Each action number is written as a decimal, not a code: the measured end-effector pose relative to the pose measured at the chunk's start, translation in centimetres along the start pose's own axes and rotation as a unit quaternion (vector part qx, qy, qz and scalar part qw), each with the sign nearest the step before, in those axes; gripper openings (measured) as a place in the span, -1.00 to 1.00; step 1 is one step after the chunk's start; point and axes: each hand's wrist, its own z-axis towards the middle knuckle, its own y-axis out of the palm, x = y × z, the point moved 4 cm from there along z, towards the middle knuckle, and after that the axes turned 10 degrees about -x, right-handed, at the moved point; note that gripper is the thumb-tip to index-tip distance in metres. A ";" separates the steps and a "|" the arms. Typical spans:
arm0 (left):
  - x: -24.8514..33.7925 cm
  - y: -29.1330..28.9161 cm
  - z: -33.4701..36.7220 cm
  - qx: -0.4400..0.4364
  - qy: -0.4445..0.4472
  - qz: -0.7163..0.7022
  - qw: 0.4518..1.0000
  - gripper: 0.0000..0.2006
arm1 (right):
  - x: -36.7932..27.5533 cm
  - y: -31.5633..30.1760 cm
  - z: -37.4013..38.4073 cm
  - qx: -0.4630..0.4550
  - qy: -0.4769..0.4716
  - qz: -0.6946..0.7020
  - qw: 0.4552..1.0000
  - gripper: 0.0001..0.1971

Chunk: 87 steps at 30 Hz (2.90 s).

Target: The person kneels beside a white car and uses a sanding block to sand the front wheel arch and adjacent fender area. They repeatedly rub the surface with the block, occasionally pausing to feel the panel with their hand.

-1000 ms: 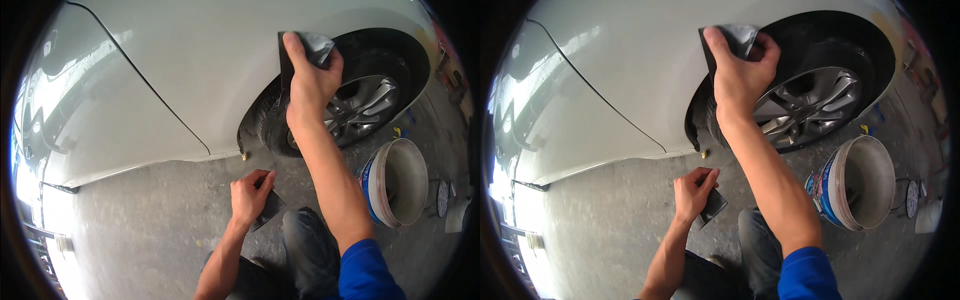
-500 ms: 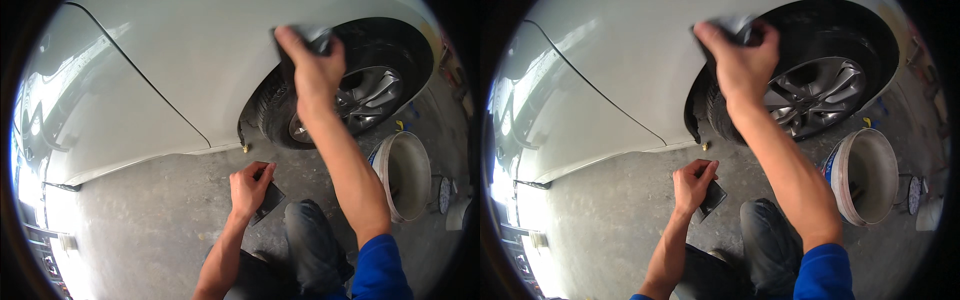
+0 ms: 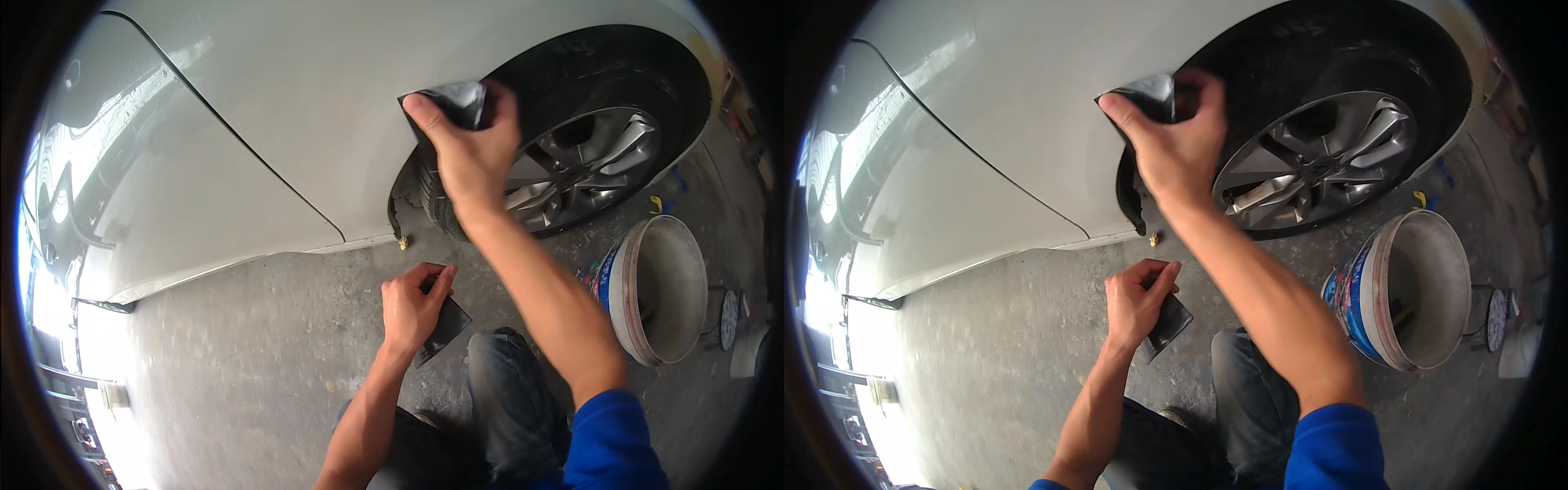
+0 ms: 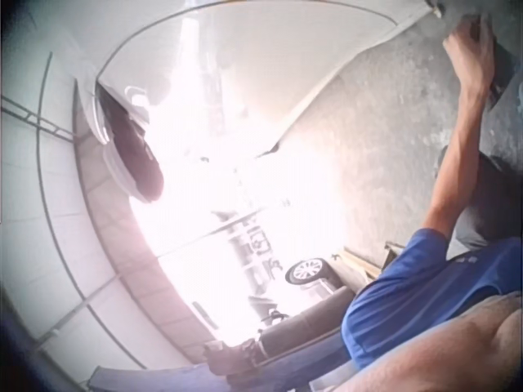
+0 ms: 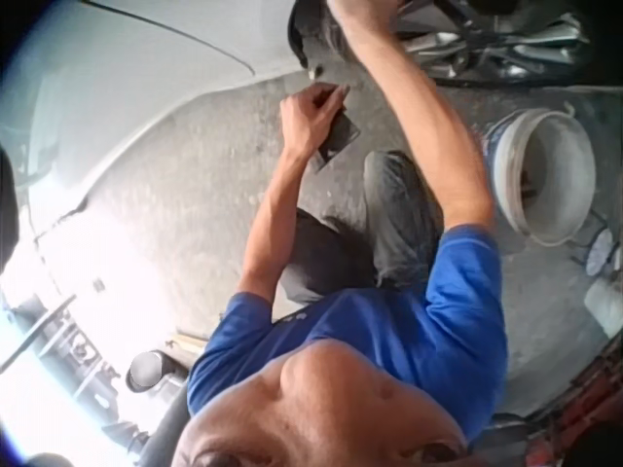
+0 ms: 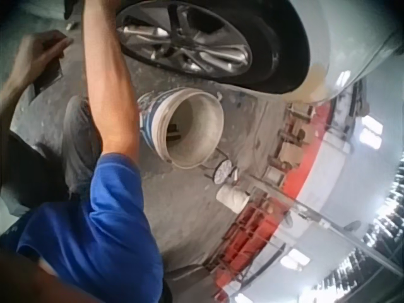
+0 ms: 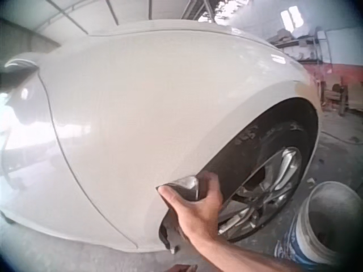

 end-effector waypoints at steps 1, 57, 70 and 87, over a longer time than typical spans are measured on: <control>-0.5 -0.9 -0.6 0.012 -0.010 0.006 1.000 -0.73 | -1.0 0.4 0.5 -0.024 0.010 -0.027 0.999 -0.26; 0.7 -1.7 -0.6 0.025 -0.003 -0.030 0.999 -0.73 | 0.6 1.2 -1.9 0.153 -0.042 0.064 0.985 -0.70; 0.2 -2.4 -1.2 0.033 -0.022 -0.016 0.999 -0.74 | -1.4 -0.1 0.5 0.088 -0.064 0.088 0.990 -0.79; 0.0 -2.3 -1.2 0.031 -0.020 -0.015 0.999 -0.74 | 0.0 1.5 -1.2 0.127 0.008 0.136 0.982 -0.67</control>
